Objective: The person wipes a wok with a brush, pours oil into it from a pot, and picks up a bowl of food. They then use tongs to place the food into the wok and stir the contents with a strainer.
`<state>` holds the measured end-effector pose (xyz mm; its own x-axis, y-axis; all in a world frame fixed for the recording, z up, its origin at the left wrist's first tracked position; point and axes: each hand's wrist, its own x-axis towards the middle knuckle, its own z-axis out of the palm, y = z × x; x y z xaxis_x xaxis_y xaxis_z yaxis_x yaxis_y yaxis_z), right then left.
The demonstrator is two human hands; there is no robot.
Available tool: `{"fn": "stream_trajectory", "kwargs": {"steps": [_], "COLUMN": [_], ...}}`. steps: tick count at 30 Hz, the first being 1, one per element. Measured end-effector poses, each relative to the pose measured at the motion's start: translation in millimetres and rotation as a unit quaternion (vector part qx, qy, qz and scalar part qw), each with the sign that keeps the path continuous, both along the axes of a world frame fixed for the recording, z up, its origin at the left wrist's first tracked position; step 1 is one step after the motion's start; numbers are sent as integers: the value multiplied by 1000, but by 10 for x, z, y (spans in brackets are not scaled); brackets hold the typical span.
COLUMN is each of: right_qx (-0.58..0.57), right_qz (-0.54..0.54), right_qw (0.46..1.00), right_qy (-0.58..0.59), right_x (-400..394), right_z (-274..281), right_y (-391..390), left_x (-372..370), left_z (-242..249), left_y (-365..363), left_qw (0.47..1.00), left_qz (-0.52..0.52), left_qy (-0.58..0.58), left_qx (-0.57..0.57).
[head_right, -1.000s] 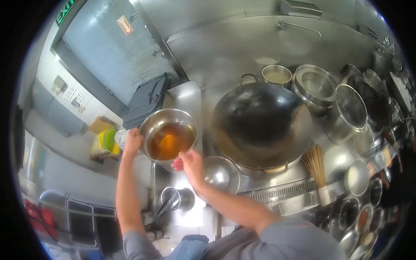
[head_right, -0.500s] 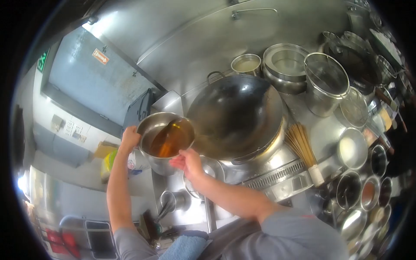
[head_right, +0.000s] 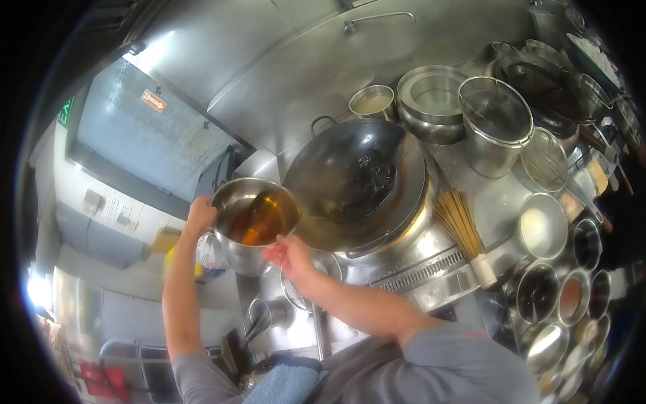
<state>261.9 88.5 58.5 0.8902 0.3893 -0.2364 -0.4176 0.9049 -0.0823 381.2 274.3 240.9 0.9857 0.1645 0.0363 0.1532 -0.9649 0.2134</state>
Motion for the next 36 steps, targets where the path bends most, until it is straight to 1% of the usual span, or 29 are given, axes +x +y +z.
{"fn": "stream_trajectory", "kwargs": {"steps": [2,5,8,11,14,17,20,23,26,29,36], "right_qx": [10,30,63,67,58,68,80,84,112,96,99], "right_qz": [0,-3,-2,1,6,6,-1,3,-2,3,9], "right_qw": [1000,1000,998,997,998,998,997,996,994,995,994], "right_qy": [-5,0,9,28,20,17,17,23,20,31,35], "right_x": [7,13,29,37,44,31,16,26,8,-4,-21], "right_z": [-36,-92,-139,-163,-214,-237,-267,-286,-270,-269,-261], "right_y": [-2,-5,-21,-32,-23,-21,-15,-18,-39,-53,-77], "left_x": [-39,-141,-73,-83,-87,-69,-93,-86,-75,-123,-105], "left_z": [43,135,127,157,162,148,163,161,152,194,189], "left_y": [-96,-290,-293,-388,-437,-437,-512,-524,-564,-659,-693], "left_qw": [1000,1000,999,999,999,997,997,995,995,996,991], "left_qz": [7,-13,-14,3,5,-8,9,-2,11,10,-20], "left_qy": [5,-11,7,14,14,9,9,11,12,7,9], "left_qx": [0,15,40,43,43,73,74,96,96,87,135]}}
